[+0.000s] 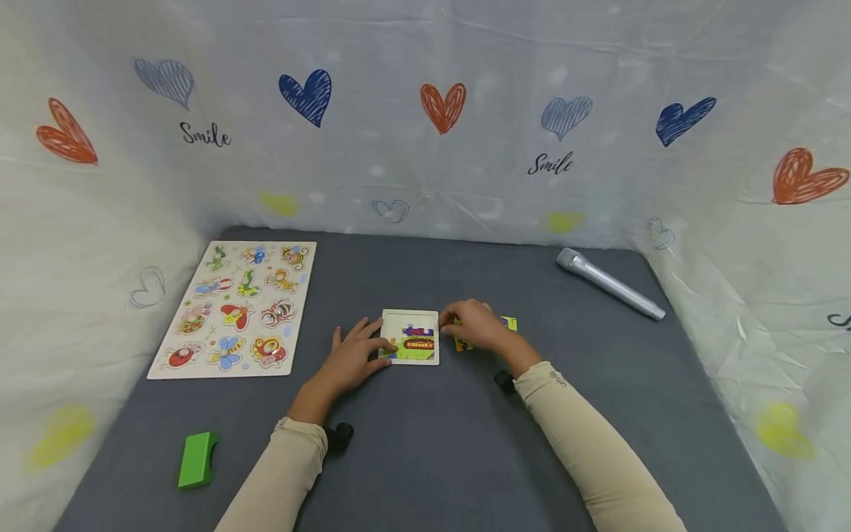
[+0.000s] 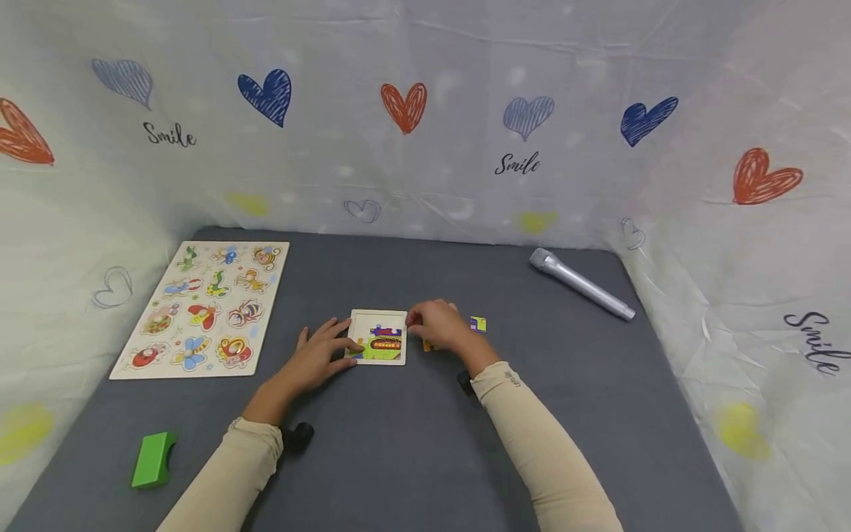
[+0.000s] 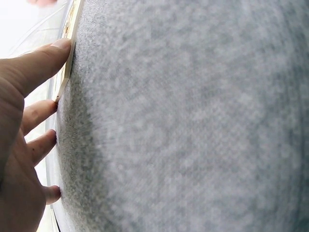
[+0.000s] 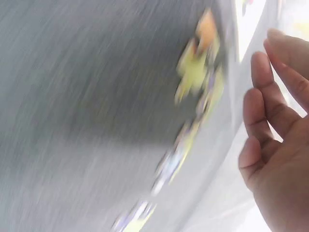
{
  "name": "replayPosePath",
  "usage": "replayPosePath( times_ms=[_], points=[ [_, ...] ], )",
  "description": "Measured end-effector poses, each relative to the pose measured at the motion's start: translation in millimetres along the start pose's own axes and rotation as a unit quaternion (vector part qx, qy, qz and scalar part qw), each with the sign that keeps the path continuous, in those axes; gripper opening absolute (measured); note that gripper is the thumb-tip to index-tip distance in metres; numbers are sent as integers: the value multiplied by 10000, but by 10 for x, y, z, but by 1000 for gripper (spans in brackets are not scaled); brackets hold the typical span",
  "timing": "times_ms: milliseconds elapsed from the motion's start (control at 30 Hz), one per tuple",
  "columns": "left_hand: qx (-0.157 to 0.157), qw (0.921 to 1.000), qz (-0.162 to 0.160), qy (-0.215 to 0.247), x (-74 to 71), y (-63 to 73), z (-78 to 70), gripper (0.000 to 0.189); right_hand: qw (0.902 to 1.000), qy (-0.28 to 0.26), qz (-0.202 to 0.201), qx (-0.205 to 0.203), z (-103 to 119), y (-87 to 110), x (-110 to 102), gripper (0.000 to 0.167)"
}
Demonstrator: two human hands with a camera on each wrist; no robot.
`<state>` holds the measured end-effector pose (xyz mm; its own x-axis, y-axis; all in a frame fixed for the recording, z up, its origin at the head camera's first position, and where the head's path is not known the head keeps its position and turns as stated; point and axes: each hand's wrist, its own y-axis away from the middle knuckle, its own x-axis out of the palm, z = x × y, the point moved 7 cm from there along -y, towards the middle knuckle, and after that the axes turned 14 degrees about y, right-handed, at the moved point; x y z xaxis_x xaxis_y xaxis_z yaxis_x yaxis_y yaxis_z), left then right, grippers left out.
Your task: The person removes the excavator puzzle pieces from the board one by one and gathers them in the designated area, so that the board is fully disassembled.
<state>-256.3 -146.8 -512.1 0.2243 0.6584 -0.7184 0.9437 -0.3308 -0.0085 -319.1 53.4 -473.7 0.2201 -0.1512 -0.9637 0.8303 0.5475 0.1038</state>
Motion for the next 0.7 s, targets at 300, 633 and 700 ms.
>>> replayPosePath(
  times_ms=[300,633,700],
  points=[
    [-37,9998,-43,-167,17,-11,-26,25,9964,713,-165,-434,396,-195,132,27],
    [-129,9998,0,-120,9,1,-4,25,9959,790,-4,-447,469,-283,178,28],
    [-132,9998,1,-143,0,-1,0,25,9960,783,62,-426,474,-307,189,28]
  ],
)
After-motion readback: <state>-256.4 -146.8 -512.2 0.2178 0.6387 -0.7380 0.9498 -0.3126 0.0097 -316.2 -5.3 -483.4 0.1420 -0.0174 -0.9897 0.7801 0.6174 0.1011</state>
